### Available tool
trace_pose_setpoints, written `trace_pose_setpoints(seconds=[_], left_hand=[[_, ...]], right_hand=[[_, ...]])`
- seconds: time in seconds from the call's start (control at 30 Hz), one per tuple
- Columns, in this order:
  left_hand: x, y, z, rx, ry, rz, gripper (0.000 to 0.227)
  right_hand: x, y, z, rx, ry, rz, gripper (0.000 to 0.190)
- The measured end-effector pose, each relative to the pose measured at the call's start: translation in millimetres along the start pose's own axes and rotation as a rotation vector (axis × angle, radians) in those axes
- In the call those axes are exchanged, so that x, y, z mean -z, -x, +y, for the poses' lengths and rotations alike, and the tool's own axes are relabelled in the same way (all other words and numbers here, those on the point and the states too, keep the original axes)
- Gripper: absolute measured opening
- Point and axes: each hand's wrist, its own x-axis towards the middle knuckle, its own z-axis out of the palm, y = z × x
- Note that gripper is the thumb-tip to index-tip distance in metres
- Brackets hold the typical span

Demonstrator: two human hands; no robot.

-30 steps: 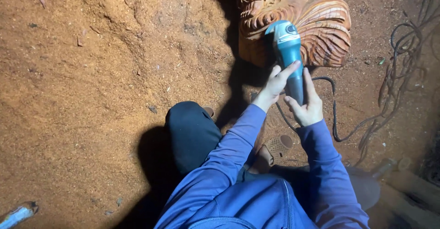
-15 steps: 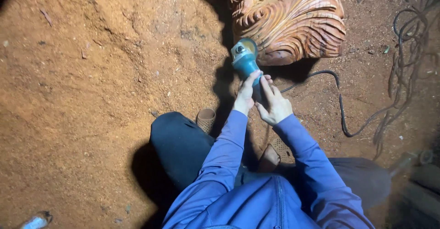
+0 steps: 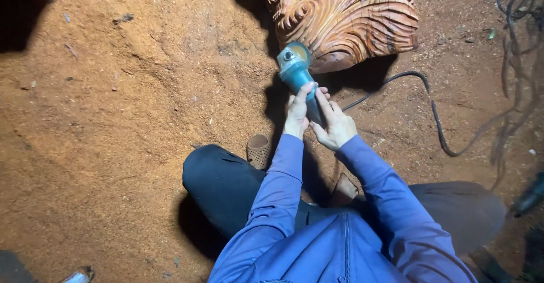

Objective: Sanding a large wooden sculpture using a handheld angle grinder in a workshop.

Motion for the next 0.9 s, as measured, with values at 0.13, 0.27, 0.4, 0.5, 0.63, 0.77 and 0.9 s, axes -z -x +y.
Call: trace_pose_setpoints(seconds=[0.13, 0.27, 0.4, 0.5, 0.63, 0.77, 0.9], left_hand=[[-34, 24, 10, -0.044, -0.177, 0.112, 0.069], [-32, 30, 11, -0.062, -0.217, 0.122, 0.073], [2, 11, -2, -0.079, -0.113, -0.004, 0.044], [-7, 2, -10, -0.102, -0.099, -0.088, 0.038], [-15, 2, -13, -0.077, -0.162, -0.026, 0.052], [-2, 5, -15, -0.038, -0.045, 0.0, 0.045], [11, -20, -37, -0.027, -0.139, 0.055, 0.063]], right_hand=[[6, 15, -7, 0.021, -0.168, 0.089, 0.093], [8, 14, -8, -0.026, -0.215, 0.067, 0.097], [-10, 7, 5, -0.016, -0.111, 0.003, 0.098], [-9, 9, 17, -0.049, -0.121, 0.035, 0.096], [3, 15, 17, -0.066, -0.237, 0.077, 0.098], [-10, 10, 35, -0.019, -0.194, -0.036, 0.095], [2, 20, 40, -0.025, -0.25, 0.002, 0.094]])
